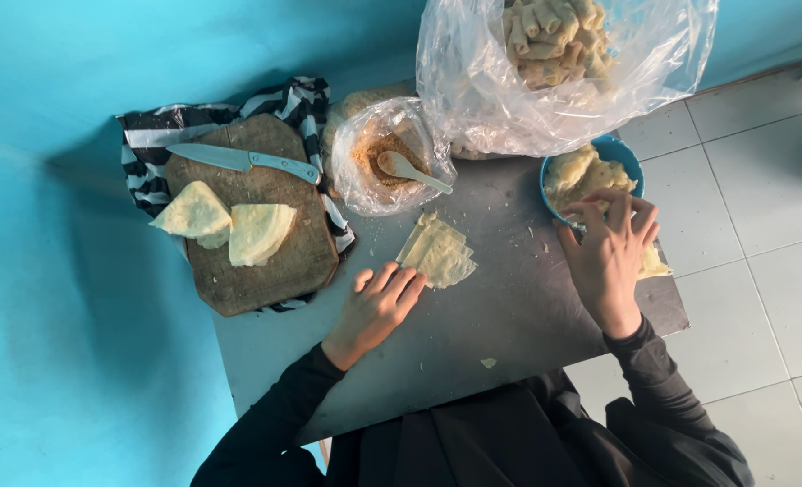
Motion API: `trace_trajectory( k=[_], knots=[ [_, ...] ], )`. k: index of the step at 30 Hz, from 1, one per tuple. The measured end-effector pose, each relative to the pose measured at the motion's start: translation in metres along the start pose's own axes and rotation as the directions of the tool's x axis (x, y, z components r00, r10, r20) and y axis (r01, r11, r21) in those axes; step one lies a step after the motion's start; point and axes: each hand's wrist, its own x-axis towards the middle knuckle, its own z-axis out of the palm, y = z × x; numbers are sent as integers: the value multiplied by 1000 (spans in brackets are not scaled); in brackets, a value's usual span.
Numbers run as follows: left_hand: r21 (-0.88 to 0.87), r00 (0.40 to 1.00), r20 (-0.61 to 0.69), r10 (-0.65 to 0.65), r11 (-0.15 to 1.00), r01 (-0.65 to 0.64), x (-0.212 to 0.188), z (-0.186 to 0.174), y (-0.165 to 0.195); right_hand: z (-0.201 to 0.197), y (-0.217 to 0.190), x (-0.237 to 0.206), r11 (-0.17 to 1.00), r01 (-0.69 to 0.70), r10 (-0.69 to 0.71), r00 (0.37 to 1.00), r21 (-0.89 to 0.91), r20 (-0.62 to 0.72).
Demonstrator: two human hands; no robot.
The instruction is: The person takes thin translucent wrapper sheets from a plastic bag, spoons brown powder from a small container onto a sheet, folds the sheet over the powder, and places the folded piece onto a growing stack on the table. They repeat this cycle, occasionally adjusting and aligning the folded pieces.
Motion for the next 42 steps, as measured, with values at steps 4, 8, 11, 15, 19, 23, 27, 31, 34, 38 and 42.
trace_trajectory(
  k=[4, 8, 11, 15, 19, 23, 27, 31, 34, 38, 42],
  knots=[
    [-12, 1000, 7, 2, 1000, -2, 0, -2, -2, -13, -8, 2, 985, 8, -14, 999, 173, 32],
    [-9, 1000, 23, 10, 1000, -10, -2, -2, -5, -20, -23, 3, 935, 128, -169, 981, 332, 98],
    [-2, 1000, 11, 10, 1000, -10, -6, 0, -7, -7, -41, 2, 904, 305, -363, 918, 301, 161],
    [56, 1000, -11, 29, 998, -29, -10, 5, -11, 18, -59, 1, 811, 542, -580, 791, 219, 192],
    [60, 999, 0, 35, 998, -35, -11, 8, -14, 42, -65, 1, 754, 650, -653, 730, 92, 203],
    [48, 1000, 2, 27, 998, -27, -12, 8, -16, 57, -65, 0, 719, 695, -676, 704, -16, 215],
    [52, 999, 20, 30, 998, -31, -13, 9, -18, 68, -65, -2, 642, 738, -707, 675, -209, 211],
    [74, 999, 19, 35, 997, -37, -14, 11, -18, 66, -58, -1, 662, 743, -712, 664, -97, 226],
    [59, 999, 32, 27, 998, -29, -14, 12, -17, 66, -55, 4, 638, 761, -737, 647, -117, 195],
    [73, 998, 47, 36, 997, -39, -16, 11, -16, 62, -51, 7, 568, 776, -748, 625, -274, 223],
    [74, 999, 36, 37, 997, -39, -15, 8, -15, 59, -48, 9, 461, 763, -782, 591, -454, 199]
  ],
)
